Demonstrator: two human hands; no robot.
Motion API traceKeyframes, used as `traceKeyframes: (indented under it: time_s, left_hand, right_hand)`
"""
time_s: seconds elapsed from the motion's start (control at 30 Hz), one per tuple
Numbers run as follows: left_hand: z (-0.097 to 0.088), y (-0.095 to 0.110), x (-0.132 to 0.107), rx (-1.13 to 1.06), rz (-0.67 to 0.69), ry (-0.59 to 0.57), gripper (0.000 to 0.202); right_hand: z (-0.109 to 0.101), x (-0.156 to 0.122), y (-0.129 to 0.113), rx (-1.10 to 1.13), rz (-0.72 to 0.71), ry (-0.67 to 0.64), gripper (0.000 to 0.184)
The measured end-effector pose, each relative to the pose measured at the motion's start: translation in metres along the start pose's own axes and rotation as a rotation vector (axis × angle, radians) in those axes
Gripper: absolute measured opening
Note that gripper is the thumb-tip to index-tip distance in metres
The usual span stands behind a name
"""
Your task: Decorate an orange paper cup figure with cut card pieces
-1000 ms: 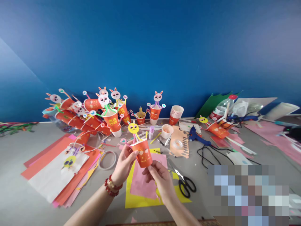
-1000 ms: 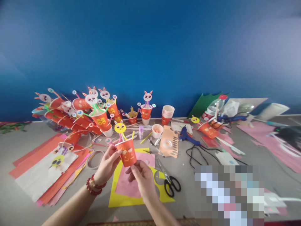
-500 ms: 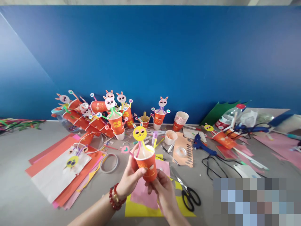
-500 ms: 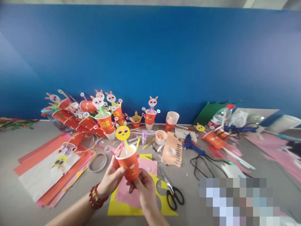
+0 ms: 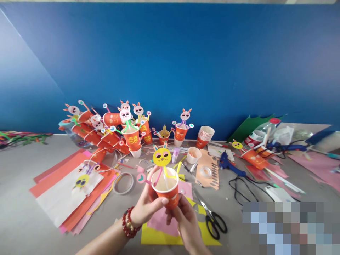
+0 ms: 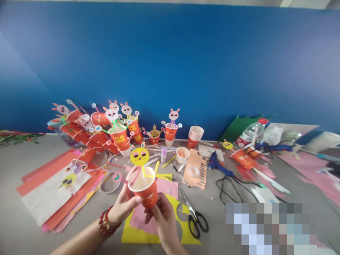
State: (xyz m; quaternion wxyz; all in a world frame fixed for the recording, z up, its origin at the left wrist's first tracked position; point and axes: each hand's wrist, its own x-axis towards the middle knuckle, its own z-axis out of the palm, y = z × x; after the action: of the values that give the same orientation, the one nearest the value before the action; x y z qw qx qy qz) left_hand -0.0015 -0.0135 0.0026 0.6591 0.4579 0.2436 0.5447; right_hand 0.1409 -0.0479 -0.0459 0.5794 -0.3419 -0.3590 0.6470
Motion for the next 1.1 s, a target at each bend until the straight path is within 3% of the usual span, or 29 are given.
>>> traceKeyframes:
  time_s: [0.17, 0.37, 0.57, 1.1]
  left_hand:
    - [0.007, 0.009, 0.000, -0.019, -0.050, -0.118, 0.086]
    - [-0.004, 0.006, 0.007, 0.183, 0.309, 0.140, 0.057]
    - [-0.007, 0.011, 0.011, 0.158, 0.341, 0.088, 0.033]
    - [-0.007, 0.018, 0.016, 0.292, 0.444, 0.076, 0.037]
  right_hand:
    - [-0.001, 0.002, 0.002, 0.056, 0.008, 0.017, 0.026]
    - [0.005, 0.001, 0.000, 0.086, 0.029, 0.038, 0.031]
    - [0.008, 0.000, -0.001, 0.093, 0.037, 0.035, 0.034]
    - [0.002, 0.002, 0.000, 0.090, 0.008, -0.017, 0.028]
